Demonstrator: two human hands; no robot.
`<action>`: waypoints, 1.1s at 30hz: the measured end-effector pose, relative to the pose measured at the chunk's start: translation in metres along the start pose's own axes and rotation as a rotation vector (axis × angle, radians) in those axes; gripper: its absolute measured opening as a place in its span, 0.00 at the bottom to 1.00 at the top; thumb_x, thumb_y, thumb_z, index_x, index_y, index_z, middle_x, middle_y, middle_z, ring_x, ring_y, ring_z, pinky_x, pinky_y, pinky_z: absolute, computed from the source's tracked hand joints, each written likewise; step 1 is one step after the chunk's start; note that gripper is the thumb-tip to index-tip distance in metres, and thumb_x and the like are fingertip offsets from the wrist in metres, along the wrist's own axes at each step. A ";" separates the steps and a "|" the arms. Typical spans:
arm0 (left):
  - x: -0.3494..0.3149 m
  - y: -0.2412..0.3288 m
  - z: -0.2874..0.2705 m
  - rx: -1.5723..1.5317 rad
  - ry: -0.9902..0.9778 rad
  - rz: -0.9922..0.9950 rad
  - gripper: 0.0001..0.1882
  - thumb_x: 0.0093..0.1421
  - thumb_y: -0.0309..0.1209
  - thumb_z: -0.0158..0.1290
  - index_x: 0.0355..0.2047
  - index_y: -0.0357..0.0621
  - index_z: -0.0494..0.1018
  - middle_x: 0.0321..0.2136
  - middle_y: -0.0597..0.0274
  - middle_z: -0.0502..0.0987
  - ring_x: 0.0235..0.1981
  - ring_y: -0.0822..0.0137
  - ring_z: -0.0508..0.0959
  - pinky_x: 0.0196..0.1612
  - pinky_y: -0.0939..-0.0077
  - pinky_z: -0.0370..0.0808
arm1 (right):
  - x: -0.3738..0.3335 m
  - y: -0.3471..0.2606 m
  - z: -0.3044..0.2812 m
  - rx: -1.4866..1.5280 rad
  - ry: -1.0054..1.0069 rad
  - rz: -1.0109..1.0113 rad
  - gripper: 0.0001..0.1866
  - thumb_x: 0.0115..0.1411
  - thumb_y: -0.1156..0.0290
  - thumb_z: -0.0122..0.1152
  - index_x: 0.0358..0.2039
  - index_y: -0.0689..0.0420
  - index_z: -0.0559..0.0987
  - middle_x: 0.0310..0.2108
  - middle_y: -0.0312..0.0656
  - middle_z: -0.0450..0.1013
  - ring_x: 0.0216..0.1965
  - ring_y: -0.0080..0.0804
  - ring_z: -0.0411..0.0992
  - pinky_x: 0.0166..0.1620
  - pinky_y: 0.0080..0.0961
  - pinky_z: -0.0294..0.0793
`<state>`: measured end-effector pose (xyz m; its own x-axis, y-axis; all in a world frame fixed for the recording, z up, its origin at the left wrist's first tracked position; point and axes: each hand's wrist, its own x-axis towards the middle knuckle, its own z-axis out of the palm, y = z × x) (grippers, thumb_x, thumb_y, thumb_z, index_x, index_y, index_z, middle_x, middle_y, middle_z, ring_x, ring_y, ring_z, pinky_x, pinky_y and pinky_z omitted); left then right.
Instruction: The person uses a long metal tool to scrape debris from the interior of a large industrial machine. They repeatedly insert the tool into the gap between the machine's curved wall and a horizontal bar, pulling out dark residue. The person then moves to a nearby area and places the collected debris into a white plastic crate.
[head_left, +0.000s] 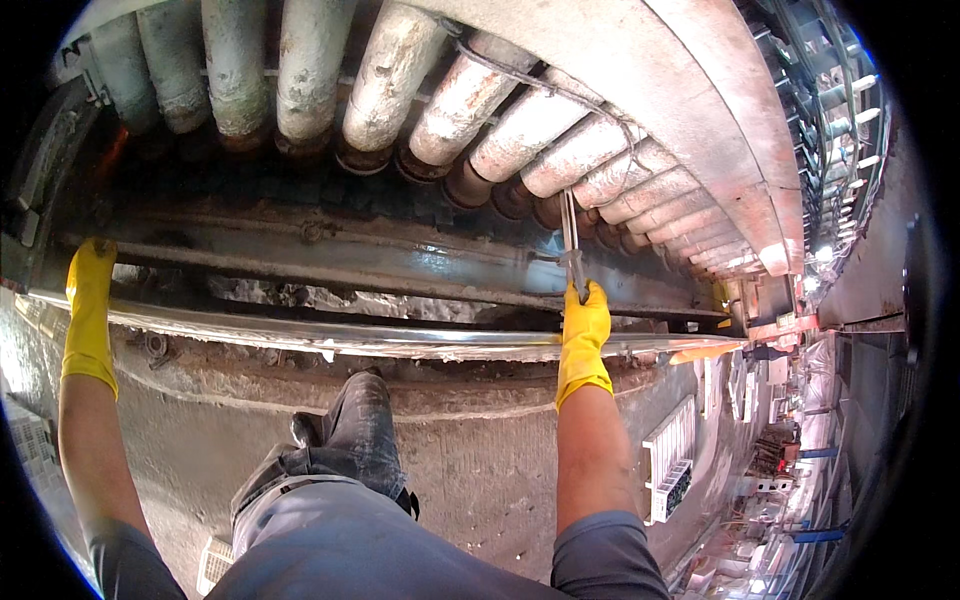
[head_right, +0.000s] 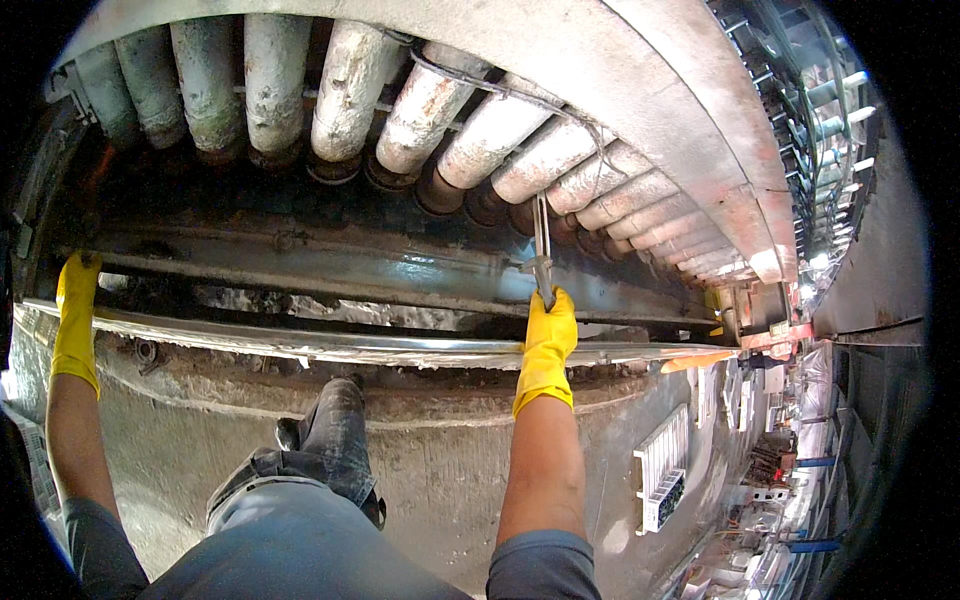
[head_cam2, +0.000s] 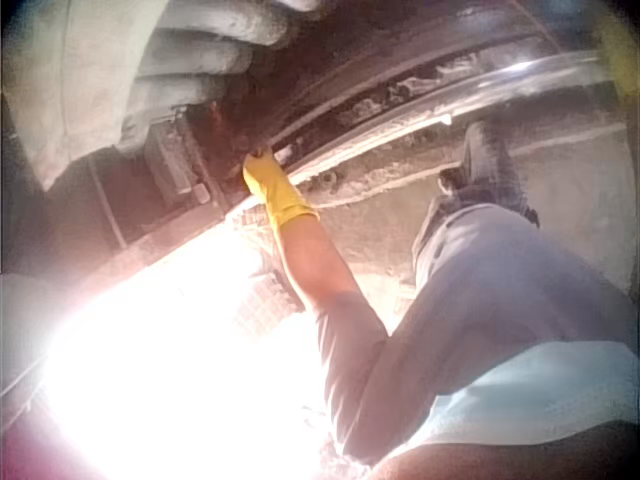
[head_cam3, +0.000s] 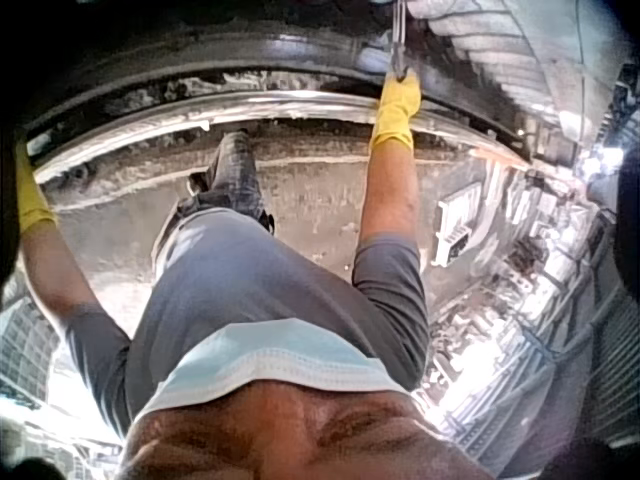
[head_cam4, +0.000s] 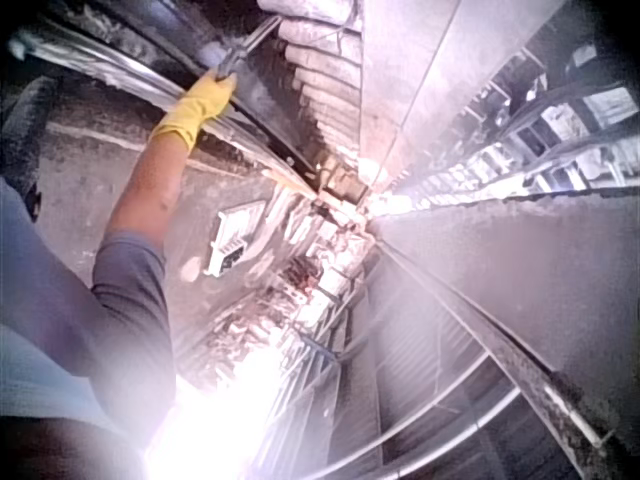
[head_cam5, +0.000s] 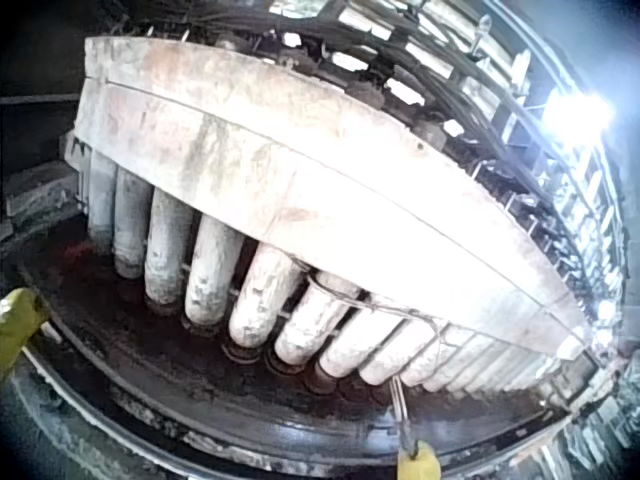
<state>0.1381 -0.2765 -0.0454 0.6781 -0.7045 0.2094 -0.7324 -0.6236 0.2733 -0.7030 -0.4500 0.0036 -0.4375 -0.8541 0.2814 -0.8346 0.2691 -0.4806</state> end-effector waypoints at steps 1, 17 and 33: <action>0.001 -0.004 0.001 0.009 -0.004 -0.009 0.25 0.62 0.49 0.59 0.43 0.37 0.78 0.40 0.40 0.83 0.45 0.40 0.82 0.45 0.53 0.77 | -0.001 -0.001 0.000 -0.015 0.002 0.004 0.22 0.62 0.51 0.67 0.52 0.49 0.82 0.42 0.43 0.83 0.42 0.42 0.81 0.47 0.35 0.78; -0.027 -0.037 0.005 -0.074 -0.078 -0.058 0.23 0.62 0.48 0.57 0.45 0.40 0.80 0.41 0.43 0.84 0.46 0.44 0.83 0.47 0.58 0.78 | -0.031 0.013 -0.017 0.054 -0.060 0.068 0.22 0.63 0.54 0.67 0.54 0.52 0.80 0.43 0.44 0.82 0.43 0.41 0.81 0.50 0.34 0.77; -0.085 -0.063 -0.004 -0.087 -0.089 -0.080 0.24 0.63 0.48 0.58 0.47 0.40 0.79 0.39 0.45 0.84 0.44 0.46 0.84 0.45 0.58 0.78 | -0.076 0.038 -0.045 0.144 -0.110 0.106 0.23 0.64 0.56 0.67 0.55 0.52 0.80 0.38 0.39 0.81 0.38 0.31 0.79 0.46 0.30 0.77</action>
<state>0.1274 -0.1761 -0.0767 0.7233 -0.6831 0.1006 -0.6651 -0.6502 0.3673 -0.7171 -0.3548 0.0017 -0.4740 -0.8702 0.1344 -0.7261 0.3000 -0.6186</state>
